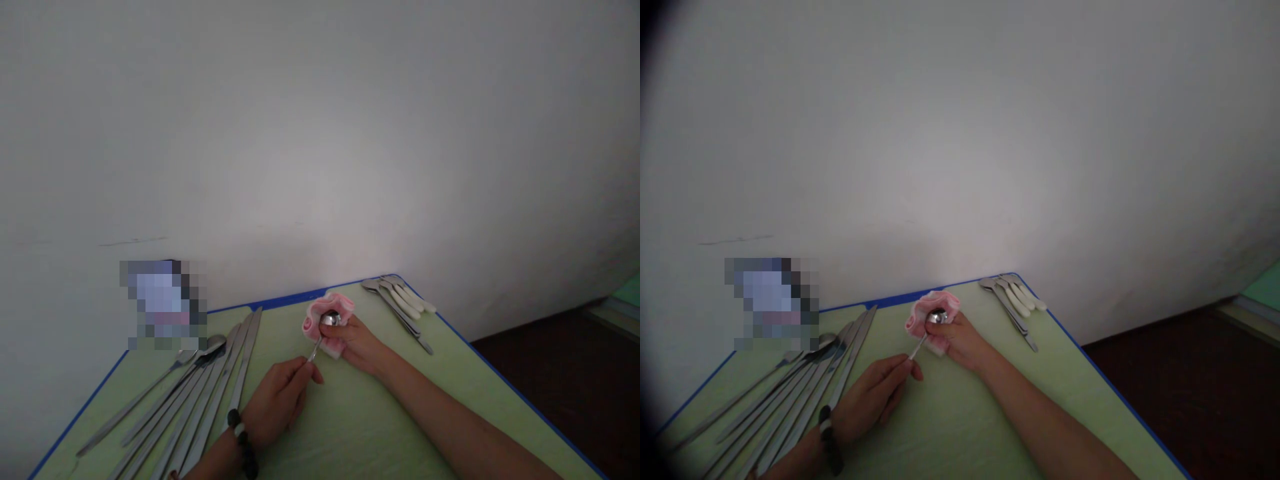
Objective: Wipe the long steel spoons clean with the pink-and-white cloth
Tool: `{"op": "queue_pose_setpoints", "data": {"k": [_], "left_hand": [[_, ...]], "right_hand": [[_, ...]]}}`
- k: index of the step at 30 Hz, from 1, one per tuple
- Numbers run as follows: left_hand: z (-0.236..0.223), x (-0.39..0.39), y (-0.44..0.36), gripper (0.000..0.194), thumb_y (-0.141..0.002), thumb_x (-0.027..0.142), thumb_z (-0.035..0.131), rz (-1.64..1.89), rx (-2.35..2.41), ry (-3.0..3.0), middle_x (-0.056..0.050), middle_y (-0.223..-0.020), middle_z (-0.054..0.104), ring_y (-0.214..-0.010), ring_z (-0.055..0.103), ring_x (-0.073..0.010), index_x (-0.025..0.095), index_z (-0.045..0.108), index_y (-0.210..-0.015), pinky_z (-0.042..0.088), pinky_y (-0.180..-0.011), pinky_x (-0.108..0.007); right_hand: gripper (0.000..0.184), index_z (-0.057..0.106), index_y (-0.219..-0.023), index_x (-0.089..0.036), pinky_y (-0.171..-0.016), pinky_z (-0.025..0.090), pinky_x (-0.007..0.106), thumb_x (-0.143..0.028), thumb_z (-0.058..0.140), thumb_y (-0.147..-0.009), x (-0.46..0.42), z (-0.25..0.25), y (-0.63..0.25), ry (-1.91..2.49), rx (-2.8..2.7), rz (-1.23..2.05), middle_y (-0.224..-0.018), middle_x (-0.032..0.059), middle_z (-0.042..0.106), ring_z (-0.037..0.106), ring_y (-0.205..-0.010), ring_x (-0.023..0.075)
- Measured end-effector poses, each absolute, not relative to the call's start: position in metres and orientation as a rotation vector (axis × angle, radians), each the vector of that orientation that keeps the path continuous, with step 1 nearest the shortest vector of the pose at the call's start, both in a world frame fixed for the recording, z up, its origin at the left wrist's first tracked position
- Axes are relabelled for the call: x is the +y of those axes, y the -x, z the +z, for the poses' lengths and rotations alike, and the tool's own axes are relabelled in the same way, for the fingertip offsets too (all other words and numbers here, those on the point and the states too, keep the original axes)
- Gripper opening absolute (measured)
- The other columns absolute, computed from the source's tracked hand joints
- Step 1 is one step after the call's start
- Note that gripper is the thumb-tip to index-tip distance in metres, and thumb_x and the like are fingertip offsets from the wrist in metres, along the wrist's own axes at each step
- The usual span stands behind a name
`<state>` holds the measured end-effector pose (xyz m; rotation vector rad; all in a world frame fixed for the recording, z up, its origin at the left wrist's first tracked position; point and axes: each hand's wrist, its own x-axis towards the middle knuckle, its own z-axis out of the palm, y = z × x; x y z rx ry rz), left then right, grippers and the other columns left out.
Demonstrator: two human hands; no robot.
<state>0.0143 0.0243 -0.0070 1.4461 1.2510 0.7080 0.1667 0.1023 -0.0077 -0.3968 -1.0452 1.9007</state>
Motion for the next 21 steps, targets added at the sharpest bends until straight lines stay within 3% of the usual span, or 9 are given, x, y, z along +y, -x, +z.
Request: {"op": "queue_pose_setpoints", "data": {"k": [7, 15, 21], "left_hand": [[-0.007, 0.026, -0.013, 0.043, -0.084, 0.053, 0.033, 0.716, 1.281, -1.471, 0.010, -0.038, 0.032, -0.032, 0.029, -0.0073, 0.015, 0.054, -0.079, 0.022, -0.035, -0.018], [-0.012, 0.027, -0.012, 0.045, -0.084, 0.055, 0.033, 0.737, 1.277, -1.484, 0.010, -0.042, 0.033, -0.032, 0.031, -0.0072, 0.015, 0.054, -0.081, 0.024, -0.035, -0.018], [-0.012, 0.027, -0.012, 0.041, -0.084, 0.052, 0.034, 0.727, 1.298, -1.469, 0.010, -0.041, 0.033, -0.032, 0.031, -0.0072, 0.016, 0.054, -0.081, 0.024, -0.035, -0.018]], "right_hand": [[0.024, 0.063, -0.083, -0.017, -0.082, 0.048, 0.034, -0.017, 0.073, -0.062, 0.105, -0.017, -0.160, 0.546, -1.003, 1.751, -0.080, 0.0019, 0.067, 0.063, -0.074, 0.0148], [0.025, 0.064, -0.084, -0.020, -0.074, 0.050, 0.029, -0.018, 0.073, -0.061, 0.105, -0.021, -0.158, 0.620, -1.042, 1.571, -0.086, 0.0013, 0.067, 0.061, -0.079, 0.0153], [0.023, 0.066, -0.083, -0.019, -0.077, 0.048, 0.030, -0.019, 0.073, -0.061, 0.103, -0.019, -0.156, 0.653, -0.993, 1.619, -0.082, 0.0012, 0.068, 0.062, -0.077, 0.0153]]}}
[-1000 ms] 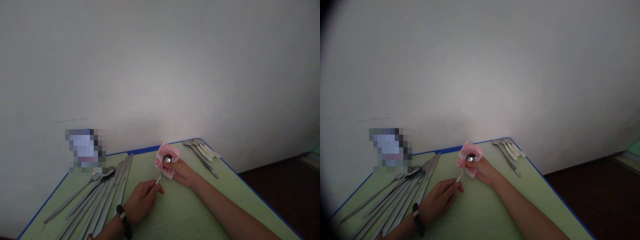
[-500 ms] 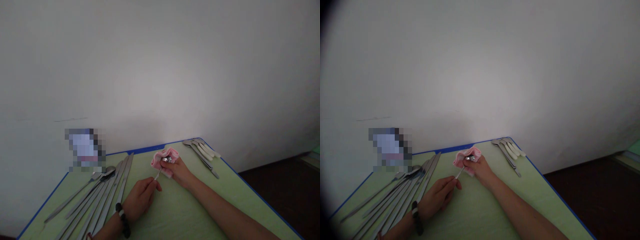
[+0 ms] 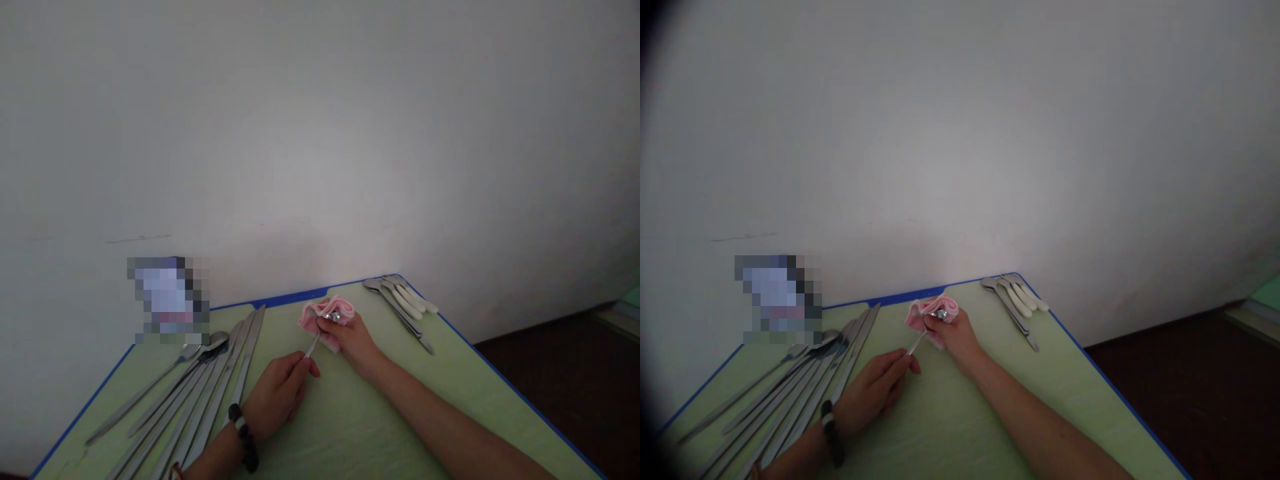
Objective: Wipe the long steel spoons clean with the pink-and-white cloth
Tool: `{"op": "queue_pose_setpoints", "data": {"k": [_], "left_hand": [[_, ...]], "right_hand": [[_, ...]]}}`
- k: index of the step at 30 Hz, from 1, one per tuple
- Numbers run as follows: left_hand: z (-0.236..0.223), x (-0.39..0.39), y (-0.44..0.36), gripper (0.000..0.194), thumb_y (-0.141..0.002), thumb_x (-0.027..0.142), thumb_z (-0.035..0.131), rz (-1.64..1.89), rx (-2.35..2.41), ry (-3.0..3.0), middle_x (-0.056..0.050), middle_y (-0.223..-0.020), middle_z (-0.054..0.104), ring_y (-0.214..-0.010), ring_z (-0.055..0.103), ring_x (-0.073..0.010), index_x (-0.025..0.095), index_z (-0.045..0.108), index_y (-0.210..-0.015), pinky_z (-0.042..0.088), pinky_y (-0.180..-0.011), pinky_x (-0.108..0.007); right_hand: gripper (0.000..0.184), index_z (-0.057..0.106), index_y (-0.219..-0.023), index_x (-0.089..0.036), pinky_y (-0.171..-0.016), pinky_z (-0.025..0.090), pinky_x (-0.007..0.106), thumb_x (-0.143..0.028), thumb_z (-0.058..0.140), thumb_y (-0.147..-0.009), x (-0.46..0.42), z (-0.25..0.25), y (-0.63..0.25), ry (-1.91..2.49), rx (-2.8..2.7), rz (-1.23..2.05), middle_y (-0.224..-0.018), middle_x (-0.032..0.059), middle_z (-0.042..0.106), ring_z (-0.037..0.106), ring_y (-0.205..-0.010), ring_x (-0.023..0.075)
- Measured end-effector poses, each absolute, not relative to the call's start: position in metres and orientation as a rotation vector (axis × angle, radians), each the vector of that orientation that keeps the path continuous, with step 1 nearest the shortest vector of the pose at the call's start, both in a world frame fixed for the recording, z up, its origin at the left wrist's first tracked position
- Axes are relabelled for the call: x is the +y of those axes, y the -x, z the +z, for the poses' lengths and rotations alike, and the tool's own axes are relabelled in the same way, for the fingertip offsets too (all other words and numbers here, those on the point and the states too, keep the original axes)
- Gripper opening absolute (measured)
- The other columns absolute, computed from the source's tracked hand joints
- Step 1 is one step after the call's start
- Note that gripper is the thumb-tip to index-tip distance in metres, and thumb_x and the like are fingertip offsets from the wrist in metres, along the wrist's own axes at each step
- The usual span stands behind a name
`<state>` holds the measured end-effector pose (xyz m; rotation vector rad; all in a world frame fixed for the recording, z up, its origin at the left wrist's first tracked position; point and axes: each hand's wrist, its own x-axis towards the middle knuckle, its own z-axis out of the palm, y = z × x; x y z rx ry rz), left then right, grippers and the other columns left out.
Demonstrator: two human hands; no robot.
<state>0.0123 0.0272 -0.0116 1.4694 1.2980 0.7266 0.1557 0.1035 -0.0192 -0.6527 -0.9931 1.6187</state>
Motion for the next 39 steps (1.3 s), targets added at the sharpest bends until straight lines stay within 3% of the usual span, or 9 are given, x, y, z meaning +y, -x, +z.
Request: {"op": "queue_pose_setpoints", "data": {"k": [4, 14, 21, 27, 29, 31, 34, 39], "left_hand": [[-0.007, 0.026, -0.014, 0.041, -0.084, 0.051, 0.033, 0.721, 1.289, -1.481, 0.010, -0.041, 0.034, -0.033, 0.031, -0.0071, 0.015, 0.054, -0.080, 0.023, -0.036, -0.018], [-0.010, 0.024, -0.015, 0.040, -0.086, 0.050, 0.034, 0.759, 1.246, -1.461, 0.010, -0.042, 0.034, -0.033, 0.029, -0.0068, 0.015, 0.052, -0.083, 0.023, -0.034, -0.017], [-0.014, 0.027, -0.017, 0.043, -0.087, 0.054, 0.029, 0.855, 1.286, -1.491, 0.011, -0.039, 0.033, -0.029, 0.032, -0.0081, 0.016, 0.049, -0.090, 0.026, -0.032, -0.018], [-0.011, 0.027, -0.019, 0.042, -0.087, 0.053, 0.029, 0.840, 1.316, -1.470, 0.011, -0.041, 0.034, -0.028, 0.033, -0.0079, 0.016, 0.048, -0.094, 0.025, -0.031, -0.017], [-0.010, 0.026, -0.019, 0.041, -0.087, 0.051, 0.027, 0.832, 1.338, -1.475, 0.012, -0.041, 0.034, -0.027, 0.033, -0.0081, 0.016, 0.048, -0.093, 0.025, -0.031, -0.018], [-0.010, 0.026, -0.020, 0.041, -0.088, 0.051, 0.026, 0.822, 1.367, -1.490, 0.011, -0.040, 0.034, -0.027, 0.033, -0.0087, 0.017, 0.048, -0.092, 0.025, -0.031, -0.018], [-0.010, 0.025, -0.020, 0.042, -0.089, 0.051, 0.024, 0.796, 1.408, -1.547, 0.011, -0.039, 0.032, -0.028, 0.033, -0.0098, 0.018, 0.050, -0.088, 0.025, -0.033, -0.020], [-0.003, 0.023, -0.020, 0.041, -0.091, 0.041, 0.022, 0.700, 1.535, -1.806, 0.004, -0.049, 0.047, -0.044, 0.048, -0.0146, 0.019, 0.054, -0.084, 0.034, -0.047, -0.024]], "right_hand": [[0.021, 0.066, -0.082, -0.019, -0.076, 0.046, 0.027, -0.021, 0.073, -0.062, 0.103, -0.018, -0.156, 0.634, -0.965, 1.630, -0.080, -0.0001, 0.068, 0.060, -0.074, 0.0132], [0.025, 0.065, -0.069, -0.016, -0.050, 0.035, 0.021, -0.040, 0.062, -0.072, 0.107, -0.020, -0.159, 0.828, -1.259, 1.489, -0.057, -0.0027, 0.057, 0.045, -0.052, 0.0092], [0.038, 0.066, -0.083, -0.015, -0.068, 0.044, 0.027, -0.050, 0.061, -0.071, 0.105, -0.015, -0.156, 0.737, -0.869, 1.723, -0.076, 0.0038, 0.068, 0.060, -0.069, 0.0160], [0.058, 0.062, -0.101, -0.016, -0.080, 0.046, 0.034, -0.063, 0.038, -0.078, 0.111, -0.009, -0.166, 0.440, -0.561, 1.927, -0.093, 0.0067, 0.069, 0.062, -0.088, 0.0211], [0.054, 0.063, -0.099, -0.016, -0.080, 0.046, 0.035, -0.059, 0.037, -0.080, 0.114, -0.011, -0.168, 0.428, -0.531, 1.943, -0.091, 0.0063, 0.070, 0.063, -0.087, 0.0212], [0.037, 0.064, -0.095, -0.017, -0.081, 0.046, 0.033, -0.045, 0.043, -0.082, 0.116, -0.013, -0.166, 0.431, -0.550, 1.906, -0.090, 0.0046, 0.070, 0.063, -0.086, 0.0193], [0.023, 0.064, -0.093, -0.017, -0.076, 0.047, 0.027, -0.029, 0.055, -0.076, 0.117, -0.014, -0.163, 0.469, -0.666, 1.849, -0.091, 0.0032, 0.070, 0.062, -0.082, 0.0155], [0.039, 0.057, -0.100, -0.020, -0.052, 0.041, 0.020, -0.025, 0.071, -0.064, 0.109, -0.013, -0.162, 0.648, -0.827, 1.800, -0.075, -0.0012, 0.068, 0.056, -0.056, 0.0088]]}}
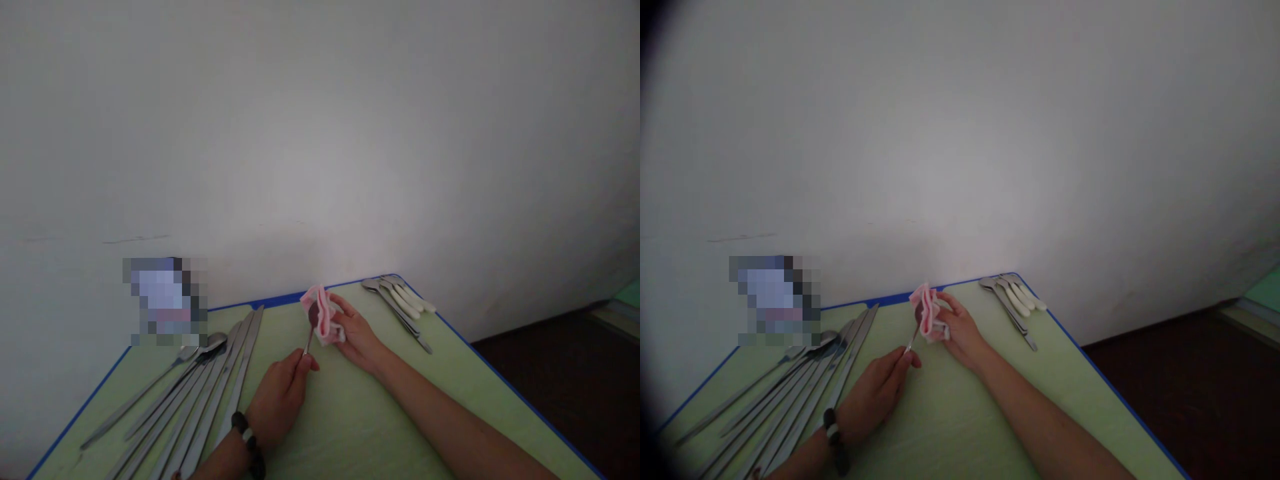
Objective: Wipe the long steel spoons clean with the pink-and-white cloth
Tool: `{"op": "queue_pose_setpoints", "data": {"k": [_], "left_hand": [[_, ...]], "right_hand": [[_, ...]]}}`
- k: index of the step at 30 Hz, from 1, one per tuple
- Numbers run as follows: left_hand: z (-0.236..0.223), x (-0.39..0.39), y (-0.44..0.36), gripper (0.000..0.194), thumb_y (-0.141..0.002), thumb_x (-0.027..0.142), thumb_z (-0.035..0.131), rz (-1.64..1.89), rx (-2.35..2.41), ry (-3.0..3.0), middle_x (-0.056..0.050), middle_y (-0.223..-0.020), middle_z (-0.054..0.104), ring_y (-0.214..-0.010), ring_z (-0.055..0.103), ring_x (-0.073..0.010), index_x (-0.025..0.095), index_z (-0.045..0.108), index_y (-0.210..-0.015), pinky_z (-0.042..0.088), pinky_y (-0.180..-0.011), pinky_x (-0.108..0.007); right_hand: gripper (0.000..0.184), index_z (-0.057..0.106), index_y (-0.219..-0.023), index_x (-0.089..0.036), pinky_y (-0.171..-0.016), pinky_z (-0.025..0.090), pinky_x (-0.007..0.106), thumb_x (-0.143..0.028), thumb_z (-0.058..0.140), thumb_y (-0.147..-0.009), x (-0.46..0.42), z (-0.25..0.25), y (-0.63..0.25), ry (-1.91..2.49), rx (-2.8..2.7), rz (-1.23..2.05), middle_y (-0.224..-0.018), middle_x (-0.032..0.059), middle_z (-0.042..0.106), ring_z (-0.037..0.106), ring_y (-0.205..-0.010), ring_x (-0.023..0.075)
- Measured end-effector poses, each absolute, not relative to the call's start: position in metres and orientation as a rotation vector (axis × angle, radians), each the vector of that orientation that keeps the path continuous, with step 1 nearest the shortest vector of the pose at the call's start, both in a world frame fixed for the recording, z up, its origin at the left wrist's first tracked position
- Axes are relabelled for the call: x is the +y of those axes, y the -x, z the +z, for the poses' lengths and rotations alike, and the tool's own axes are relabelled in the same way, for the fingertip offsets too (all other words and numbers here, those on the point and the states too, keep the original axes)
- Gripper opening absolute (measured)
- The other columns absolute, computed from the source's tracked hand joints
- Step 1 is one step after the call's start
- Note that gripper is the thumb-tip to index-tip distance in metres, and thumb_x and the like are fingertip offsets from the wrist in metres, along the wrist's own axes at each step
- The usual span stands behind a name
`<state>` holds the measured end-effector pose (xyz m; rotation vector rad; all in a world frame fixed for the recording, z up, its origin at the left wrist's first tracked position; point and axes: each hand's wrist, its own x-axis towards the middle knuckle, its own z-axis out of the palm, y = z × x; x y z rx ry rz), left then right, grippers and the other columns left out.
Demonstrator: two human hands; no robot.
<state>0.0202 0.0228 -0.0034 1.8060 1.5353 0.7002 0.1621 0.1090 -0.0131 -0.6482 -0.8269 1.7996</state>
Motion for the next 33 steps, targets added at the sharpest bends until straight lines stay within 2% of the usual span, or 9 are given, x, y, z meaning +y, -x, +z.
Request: {"op": "queue_pose_setpoints", "data": {"k": [4, 8, 12, 17, 21, 26, 30, 33], "left_hand": [[-0.0017, 0.0200, -0.0215, 0.038, -0.092, 0.036, 0.022, 0.629, 1.598, -1.970, -0.002, -0.070, 0.063, -0.069, 0.059, -0.0192, 0.020, 0.057, -0.085, 0.038, -0.065, -0.028], [-0.0041, 0.0182, -0.0222, 0.036, -0.093, 0.032, 0.021, 0.577, 1.608, -1.996, -0.004, -0.082, 0.068, -0.077, 0.062, -0.0204, 0.020, 0.055, -0.088, 0.039, -0.071, -0.029], [-0.0032, 0.0169, -0.0227, 0.037, -0.093, 0.031, 0.020, 0.508, 1.611, -2.040, -0.006, -0.081, 0.068, -0.077, 0.063, -0.0215, 0.019, 0.055, -0.090, 0.039, -0.070, -0.029], [-0.0010, 0.0158, -0.0237, 0.037, -0.093, 0.030, 0.021, 0.437, 1.600, -2.092, -0.005, -0.078, 0.068, -0.075, 0.064, -0.0213, 0.019, 0.057, -0.090, 0.040, -0.068, -0.028], [-0.0001, 0.0172, -0.0224, 0.036, -0.093, 0.030, 0.023, 0.496, 1.572, -2.057, -0.003, -0.079, 0.068, -0.075, 0.063, -0.0190, 0.021, 0.057, -0.087, 0.039, -0.069, -0.027], [0.0019, 0.0169, -0.0204, 0.038, -0.093, 0.032, 0.024, 0.532, 1.556, -2.037, -0.002, -0.076, 0.067, -0.073, 0.062, -0.0182, 0.020, 0.059, -0.086, 0.039, -0.067, -0.026], [0.0003, 0.0165, -0.0195, 0.039, -0.093, 0.033, 0.024, 0.533, 1.544, -2.045, -0.002, -0.077, 0.068, -0.074, 0.062, -0.0183, 0.021, 0.060, -0.086, 0.038, -0.067, -0.026], [-0.0011, 0.0181, -0.0185, 0.039, -0.093, 0.034, 0.024, 0.569, 1.516, -2.031, -0.001, -0.076, 0.067, -0.073, 0.062, -0.0179, 0.021, 0.059, -0.086, 0.039, -0.068, -0.026]], "right_hand": [[0.039, 0.054, -0.091, -0.020, -0.048, 0.037, 0.019, -0.027, 0.075, -0.059, 0.1059, -0.0137, -0.1619, 0.707, -0.905, 1.751, -0.073, -0.0017, 0.065, 0.054, -0.053, 0.0082], [0.034, 0.056, -0.091, -0.017, -0.045, 0.032, 0.019, -0.028, 0.071, -0.062, 0.1076, -0.0146, -0.1618, 0.782, -1.102, 1.659, -0.067, -0.0031, 0.060, 0.047, -0.050, 0.0070], [0.024, 0.056, -0.086, -0.018, -0.048, 0.033, 0.019, -0.017, 0.061, -0.063, 0.1068, -0.0133, -0.1637, 0.889, -1.239, 1.516, -0.066, -0.0054, 0.056, 0.045, -0.052, 0.0072], [0.025, 0.053, -0.084, -0.019, -0.050, 0.035, 0.019, -0.011, 0.050, -0.060, 0.1020, -0.0094, -0.1647, 0.887, -1.274, 1.480, -0.068, -0.0047, 0.055, 0.046, -0.056, 0.0081], [0.024, 0.055, -0.085, -0.018, -0.049, 0.037, 0.019, -0.013, 0.049, -0.062, 0.1019, -0.0094, -0.1642, 0.873, -1.279, 1.512, -0.066, -0.0035, 0.057, 0.048, -0.054, 0.0085], [0.026, 0.054, -0.088, -0.019, -0.051, 0.043, 0.022, -0.020, 0.051, -0.062, 0.1043, -0.0128, -0.1635, 0.844, -1.196, 1.633, -0.071, -0.0011, 0.062, 0.059, -0.062, 0.0139], [0.029, 0.057, -0.087, -0.020, -0.051, 0.044, 0.023, -0.018, 0.053, -0.058, 0.1023, -0.0100, -0.1652, 0.799, -1.103, 1.749, -0.080, 0.0011, 0.066, 0.061, -0.066, 0.0158], [0.030, 0.061, -0.088, -0.018, -0.057, 0.046, 0.026, -0.029, 0.053, -0.061, 0.1013, -0.0054, -0.1670, 0.665, -0.970, 1.876, -0.081, 0.0041, 0.067, 0.062, -0.066, 0.0160]]}}
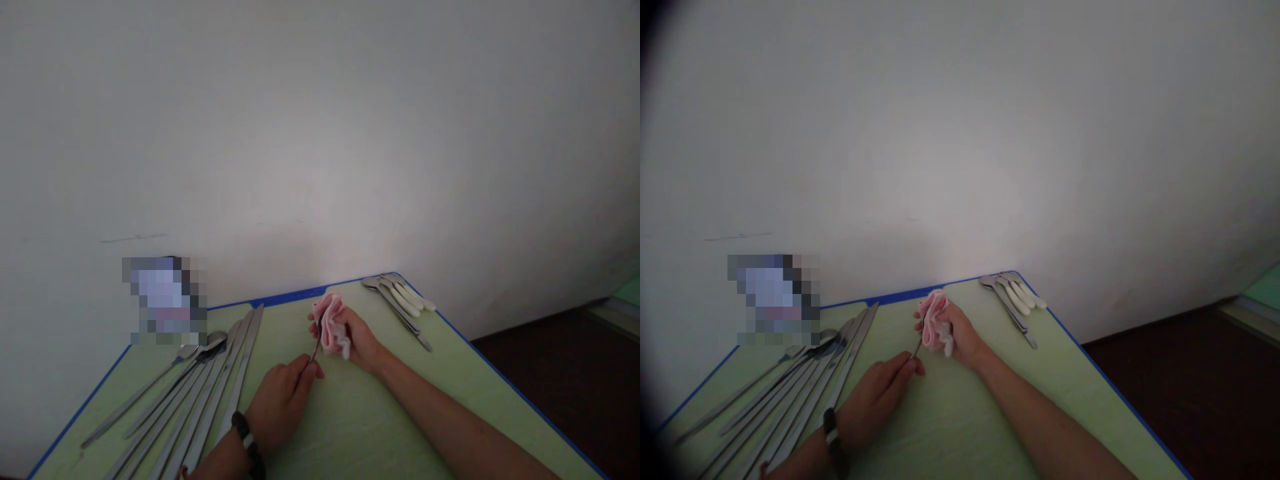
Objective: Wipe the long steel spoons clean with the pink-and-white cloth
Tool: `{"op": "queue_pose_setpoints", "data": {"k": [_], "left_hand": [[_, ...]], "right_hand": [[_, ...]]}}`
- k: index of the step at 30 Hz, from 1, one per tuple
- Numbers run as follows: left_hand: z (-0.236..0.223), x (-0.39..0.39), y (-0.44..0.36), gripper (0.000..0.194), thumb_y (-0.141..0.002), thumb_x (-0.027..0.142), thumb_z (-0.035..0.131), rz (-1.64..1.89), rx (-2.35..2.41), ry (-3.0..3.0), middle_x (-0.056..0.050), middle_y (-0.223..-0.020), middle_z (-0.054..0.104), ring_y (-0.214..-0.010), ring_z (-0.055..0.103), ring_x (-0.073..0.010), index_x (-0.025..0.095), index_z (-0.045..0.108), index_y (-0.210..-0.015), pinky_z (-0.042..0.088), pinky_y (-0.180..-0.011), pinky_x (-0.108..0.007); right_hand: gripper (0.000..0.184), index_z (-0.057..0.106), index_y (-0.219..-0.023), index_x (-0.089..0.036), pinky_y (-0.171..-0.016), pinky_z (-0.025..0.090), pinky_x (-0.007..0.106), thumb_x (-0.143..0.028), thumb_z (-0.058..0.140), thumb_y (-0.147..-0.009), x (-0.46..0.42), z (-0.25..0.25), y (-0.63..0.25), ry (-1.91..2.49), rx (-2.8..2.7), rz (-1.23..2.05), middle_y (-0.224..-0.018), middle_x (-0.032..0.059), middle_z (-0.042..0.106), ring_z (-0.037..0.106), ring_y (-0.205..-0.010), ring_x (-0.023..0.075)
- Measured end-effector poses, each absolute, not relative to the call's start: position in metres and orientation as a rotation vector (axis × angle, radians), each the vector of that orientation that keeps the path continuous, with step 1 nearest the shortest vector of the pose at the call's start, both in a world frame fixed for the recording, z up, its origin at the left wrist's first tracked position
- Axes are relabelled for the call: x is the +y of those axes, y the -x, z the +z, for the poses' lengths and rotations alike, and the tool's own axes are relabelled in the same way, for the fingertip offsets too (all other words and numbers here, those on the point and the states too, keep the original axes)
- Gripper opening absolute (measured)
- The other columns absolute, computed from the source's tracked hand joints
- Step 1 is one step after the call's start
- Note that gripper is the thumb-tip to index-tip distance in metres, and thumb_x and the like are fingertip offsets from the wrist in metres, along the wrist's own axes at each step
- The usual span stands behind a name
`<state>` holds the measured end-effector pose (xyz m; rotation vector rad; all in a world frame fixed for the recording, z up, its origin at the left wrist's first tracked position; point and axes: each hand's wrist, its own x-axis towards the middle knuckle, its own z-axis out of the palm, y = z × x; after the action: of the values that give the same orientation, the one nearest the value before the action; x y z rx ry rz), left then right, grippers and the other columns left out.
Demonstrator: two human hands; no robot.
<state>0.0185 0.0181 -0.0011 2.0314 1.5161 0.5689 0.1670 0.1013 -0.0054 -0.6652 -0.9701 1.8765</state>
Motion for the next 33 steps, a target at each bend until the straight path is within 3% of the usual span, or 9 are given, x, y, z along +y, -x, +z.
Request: {"op": "queue_pose_setpoints", "data": {"k": [4, 7, 13, 17, 21, 24, 28, 30, 33], "left_hand": [[0.000, 0.020, -0.018, 0.040, -0.093, 0.035, 0.023, 0.588, 1.492, -2.029, -0.001, -0.075, 0.067, -0.073, 0.061, -0.0175, 0.021, 0.060, -0.086, 0.039, -0.068, -0.026], [0.002, 0.019, -0.019, 0.039, -0.093, 0.035, 0.024, 0.574, 1.515, -2.028, -0.001, -0.075, 0.066, -0.073, 0.061, -0.0175, 0.021, 0.060, -0.086, 0.038, -0.067, -0.025], [0.000, 0.019, -0.019, 0.040, -0.093, 0.035, 0.024, 0.587, 1.513, -2.027, -0.001, -0.070, 0.064, -0.069, 0.059, -0.0173, 0.020, 0.060, -0.086, 0.037, -0.066, -0.025], [-0.001, 0.021, -0.019, 0.041, -0.092, 0.037, 0.025, 0.605, 1.506, -1.958, 0.000, -0.066, 0.061, -0.064, 0.056, -0.0162, 0.019, 0.060, -0.084, 0.036, -0.060, -0.024], [-0.001, 0.022, -0.019, 0.041, -0.092, 0.037, 0.026, 0.622, 1.485, -1.917, 0.001, -0.061, 0.057, -0.058, 0.052, -0.0149, 0.018, 0.060, -0.084, 0.034, -0.054, -0.023], [-0.002, 0.022, -0.019, 0.041, -0.092, 0.037, 0.026, 0.646, 1.479, -1.917, 0.002, -0.059, 0.054, -0.055, 0.050, -0.0140, 0.018, 0.061, -0.083, 0.032, -0.053, -0.023], [-0.003, 0.022, -0.018, 0.040, -0.092, 0.038, 0.026, 0.654, 1.467, -1.918, 0.003, -0.056, 0.051, -0.054, 0.049, -0.0137, 0.018, 0.061, -0.085, 0.032, -0.053, -0.022], [-0.004, 0.022, -0.018, 0.040, -0.092, 0.037, 0.027, 0.649, 1.450, -1.934, 0.003, -0.056, 0.051, -0.054, 0.049, -0.0137, 0.018, 0.061, -0.085, 0.032, -0.053, -0.022], [-0.003, 0.022, -0.017, 0.039, -0.092, 0.037, 0.027, 0.638, 1.442, -1.944, 0.003, -0.057, 0.052, -0.054, 0.049, -0.0136, 0.018, 0.061, -0.085, 0.032, -0.054, -0.022]], "right_hand": [[0.050, 0.064, -0.087, -0.015, -0.063, 0.048, 0.030, -0.058, 0.045, -0.070, 0.103, -0.001, -0.168, 0.577, -0.815, 1.952, -0.079, 0.0072, 0.067, 0.062, -0.064, 0.0167], [0.052, 0.064, -0.084, -0.015, -0.059, 0.047, 0.027, -0.062, 0.047, -0.071, 0.103, -0.001, -0.167, 0.620, -0.833, 1.945, -0.078, 0.0067, 0.067, 0.061, -0.062, 0.0150], [0.037, 0.064, -0.091, -0.015, -0.049, 0.041, 0.021, -0.044, 0.066, -0.067, 0.101, -0.008, -0.163, 0.804, -1.074, 1.772, -0.071, 0.0041, 0.065, 0.058, -0.058, 0.0120], [0.055, 0.052, -0.120, -0.029, -0.054, 0.046, 0.024, -0.025, 0.061, -0.066, 0.102, -0.014, -0.161, 0.816, -1.091, 1.634, -0.086, -0.0002, 0.065, 0.061, -0.065, 0.0136], [0.057, 0.053, -0.120, -0.033, -0.059, 0.048, 0.024, -0.021, 0.061, -0.065, 0.104, -0.017, -0.161, 0.817, -1.129, 1.598, -0.101, -0.0011, 0.064, 0.061, -0.076, 0.0152], [0.054, 0.052, -0.120, -0.031, -0.061, 0.048, 0.025, -0.036, 0.063, -0.067, 0.103, -0.013, -0.162, 0.720, -1.043, 1.664, -0.105, 0.0000, 0.063, 0.061, -0.080, 0.0165], [0.062, 0.049, -0.121, -0.028, -0.057, 0.048, 0.029, -0.065, 0.044, -0.072, 0.102, -0.005, -0.164, 0.632, -0.856, 1.786, -0.089, 0.0027, 0.067, 0.063, -0.073, 0.0186], [0.066, 0.052, -0.117, -0.025, -0.054, 0.048, 0.029, -0.071, 0.037, -0.072, 0.104, -0.003, -0.164, 0.645, -0.798, 1.828, -0.082, 0.0040, 0.068, 0.063, -0.067, 0.0190], [0.061, 0.058, -0.108, -0.020, -0.051, 0.047, 0.028, -0.067, 0.042, -0.073, 0.106, -0.005, -0.163, 0.698, -0.784, 1.847, -0.076, 0.0050, 0.068, 0.062, -0.061, 0.0174]]}}
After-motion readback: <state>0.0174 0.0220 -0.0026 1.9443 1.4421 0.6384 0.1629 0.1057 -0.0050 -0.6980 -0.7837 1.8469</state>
